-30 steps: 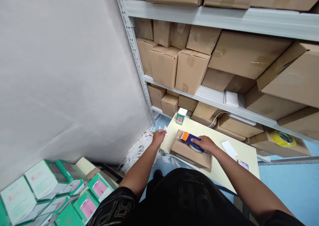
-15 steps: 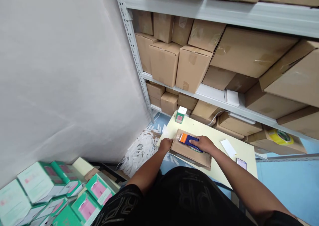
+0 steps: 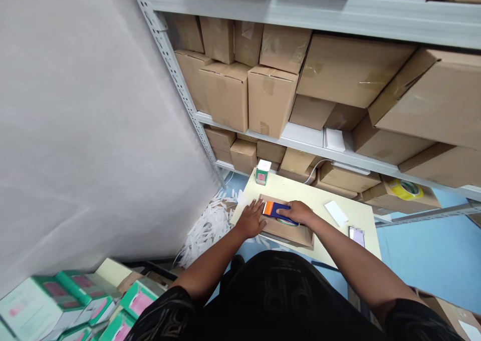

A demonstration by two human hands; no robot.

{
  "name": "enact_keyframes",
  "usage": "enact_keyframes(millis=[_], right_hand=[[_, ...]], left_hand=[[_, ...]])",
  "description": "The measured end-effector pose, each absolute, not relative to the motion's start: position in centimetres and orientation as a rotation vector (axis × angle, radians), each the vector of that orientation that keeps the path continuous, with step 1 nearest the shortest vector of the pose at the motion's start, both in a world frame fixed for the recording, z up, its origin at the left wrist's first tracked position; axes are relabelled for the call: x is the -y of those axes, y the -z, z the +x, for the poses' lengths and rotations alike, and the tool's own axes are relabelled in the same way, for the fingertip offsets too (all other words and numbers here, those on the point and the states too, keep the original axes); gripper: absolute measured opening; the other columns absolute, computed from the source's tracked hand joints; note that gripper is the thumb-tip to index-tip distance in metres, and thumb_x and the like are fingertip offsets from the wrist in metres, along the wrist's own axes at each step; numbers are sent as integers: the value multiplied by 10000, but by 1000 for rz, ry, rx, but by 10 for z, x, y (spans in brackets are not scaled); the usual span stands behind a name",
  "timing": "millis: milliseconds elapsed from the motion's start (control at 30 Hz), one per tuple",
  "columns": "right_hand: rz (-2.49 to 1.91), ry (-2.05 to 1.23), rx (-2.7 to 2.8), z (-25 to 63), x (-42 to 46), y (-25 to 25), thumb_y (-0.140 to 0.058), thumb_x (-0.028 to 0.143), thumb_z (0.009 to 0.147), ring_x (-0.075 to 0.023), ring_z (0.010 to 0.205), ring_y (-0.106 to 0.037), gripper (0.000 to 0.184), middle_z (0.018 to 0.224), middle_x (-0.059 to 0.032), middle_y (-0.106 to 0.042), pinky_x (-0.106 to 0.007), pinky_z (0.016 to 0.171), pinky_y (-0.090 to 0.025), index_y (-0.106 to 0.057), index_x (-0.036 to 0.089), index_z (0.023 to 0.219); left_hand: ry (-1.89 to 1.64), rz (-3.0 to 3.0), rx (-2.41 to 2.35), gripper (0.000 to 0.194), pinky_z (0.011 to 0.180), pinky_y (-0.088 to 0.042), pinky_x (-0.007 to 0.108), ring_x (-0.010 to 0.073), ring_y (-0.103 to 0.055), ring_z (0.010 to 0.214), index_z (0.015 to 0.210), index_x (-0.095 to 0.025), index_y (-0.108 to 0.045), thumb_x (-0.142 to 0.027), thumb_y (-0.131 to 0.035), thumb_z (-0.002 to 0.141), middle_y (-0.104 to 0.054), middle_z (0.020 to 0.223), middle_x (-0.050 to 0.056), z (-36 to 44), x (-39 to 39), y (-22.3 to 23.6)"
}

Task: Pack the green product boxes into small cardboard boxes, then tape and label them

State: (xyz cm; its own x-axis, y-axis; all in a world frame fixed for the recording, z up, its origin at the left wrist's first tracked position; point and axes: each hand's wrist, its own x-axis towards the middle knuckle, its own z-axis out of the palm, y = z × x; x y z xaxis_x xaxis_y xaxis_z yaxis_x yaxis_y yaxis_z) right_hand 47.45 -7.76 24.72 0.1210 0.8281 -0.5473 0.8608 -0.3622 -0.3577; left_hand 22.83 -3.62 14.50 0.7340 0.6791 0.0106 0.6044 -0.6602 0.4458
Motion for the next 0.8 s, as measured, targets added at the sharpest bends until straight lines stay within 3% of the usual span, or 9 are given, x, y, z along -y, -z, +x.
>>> enact_keyframes(millis=[433,800], right_hand=[[2287,984,-1799,490,81,-247,-602,857,786,-286,947,-737,739,1018,-129,-795,-283,718,-474,-813,223,1104],[2296,1004,-1765,538,109,-263,-599,855,789,-274,860,-726,725,950,-121,-795,-289,663,-439,-819,212,1043]], left_hand=[[-134,2609,-1127,716,1248,-191,605,375,-236,1575,1654,-250,-299,-358,-480,969,-273,1710,65,237,44,-161],[-106,2600,-1170,673,1239,-212,630,386,-237,1573,1646,-239,-323,-381,-439,999,-279,1707,65,244,45,-166]])
